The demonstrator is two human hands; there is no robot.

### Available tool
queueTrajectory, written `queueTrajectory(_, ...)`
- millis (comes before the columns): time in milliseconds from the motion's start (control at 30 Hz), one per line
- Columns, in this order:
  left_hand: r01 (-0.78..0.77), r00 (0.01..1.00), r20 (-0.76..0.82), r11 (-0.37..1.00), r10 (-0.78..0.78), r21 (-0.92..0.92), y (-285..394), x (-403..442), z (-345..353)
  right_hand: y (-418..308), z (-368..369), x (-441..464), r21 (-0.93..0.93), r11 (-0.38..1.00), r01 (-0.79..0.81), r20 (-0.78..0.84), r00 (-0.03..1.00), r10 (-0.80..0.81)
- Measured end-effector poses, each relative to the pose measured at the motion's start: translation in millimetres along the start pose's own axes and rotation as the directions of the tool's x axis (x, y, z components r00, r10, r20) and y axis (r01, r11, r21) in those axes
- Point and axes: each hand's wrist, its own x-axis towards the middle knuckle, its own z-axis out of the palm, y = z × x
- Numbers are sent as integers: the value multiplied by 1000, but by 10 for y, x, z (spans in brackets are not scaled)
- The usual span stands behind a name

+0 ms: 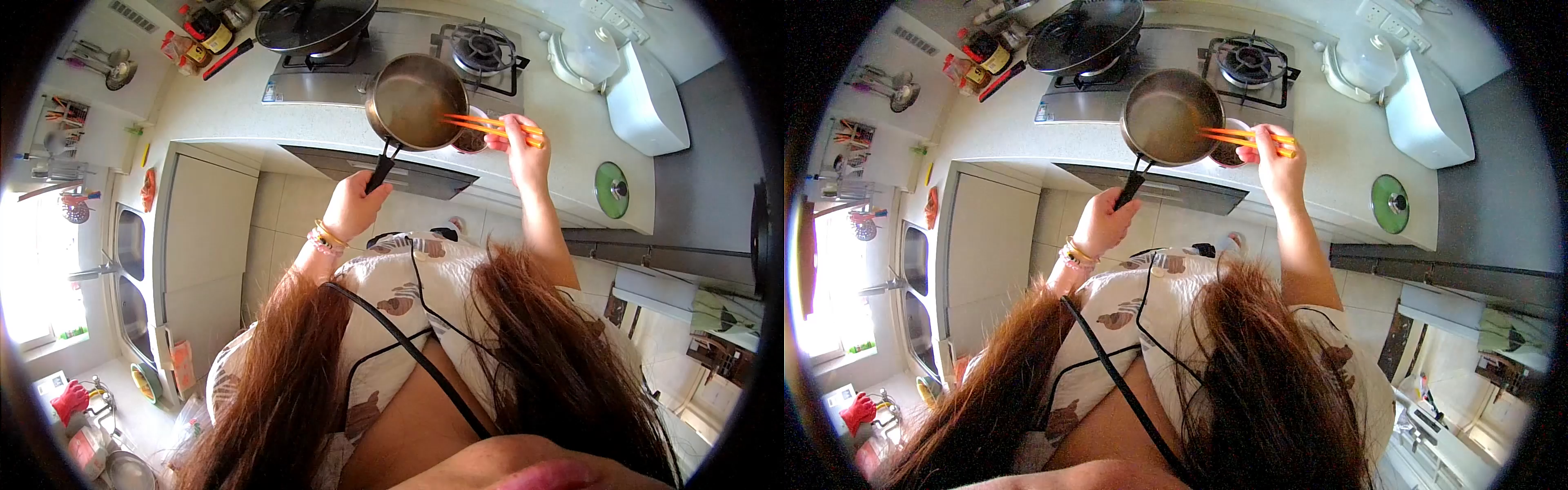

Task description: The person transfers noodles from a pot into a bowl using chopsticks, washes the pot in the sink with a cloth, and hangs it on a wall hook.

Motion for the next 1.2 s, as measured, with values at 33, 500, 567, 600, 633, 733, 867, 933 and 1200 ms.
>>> queueTrajectory(33, -25, 1000, -5, 999, 26, 28, -27, 6, -5, 3, 2, -2, 15, 1000, 5, 3, 1000, -5)
queueTrajectory(500, 11, 1000, -6, 998, -12, -55, -25, -34, 5, 364, -3, 82, 521, 706, -479, 126, 862, 492)
queueTrajectory(567, 21, 1000, -8, 998, -21, -56, -34, -41, 16, 436, -53, 112, 607, 631, -484, 153, 850, 505)
queueTrajectory(600, 32, 999, -5, 997, -32, -74, -21, -50, 24, 451, -82, 127, 645, 590, -485, 167, 843, 511)
queueTrajectory(633, 42, 999, -1, 995, -43, -92, 3, -60, 31, 452, -112, 146, 654, 591, -472, 163, 851, 500)
queueTrajectory(733, 82, 997, 19, 986, -80, -148, -1, -55, 31, 341, -173, 188, 706, 558, -437, 175, 870, 460)
queueTrajectory(867, 133, 991, 25, 967, -131, -218, 39, -76, 59, 127, -328, 250, 767, 518, -379, 190, 905, 381)
queueTrajectory(933, 152, 988, -10, 974, -156, -167, 73, -77, 69, -63, -424, 250, 784, 532, -320, 161, 932, 324)
queueTrajectory(1200, 124, 987, -76, 977, -139, -171, 22, -62, 50, -474, -908, 110, 617, 784, -61, -99, 983, 155)
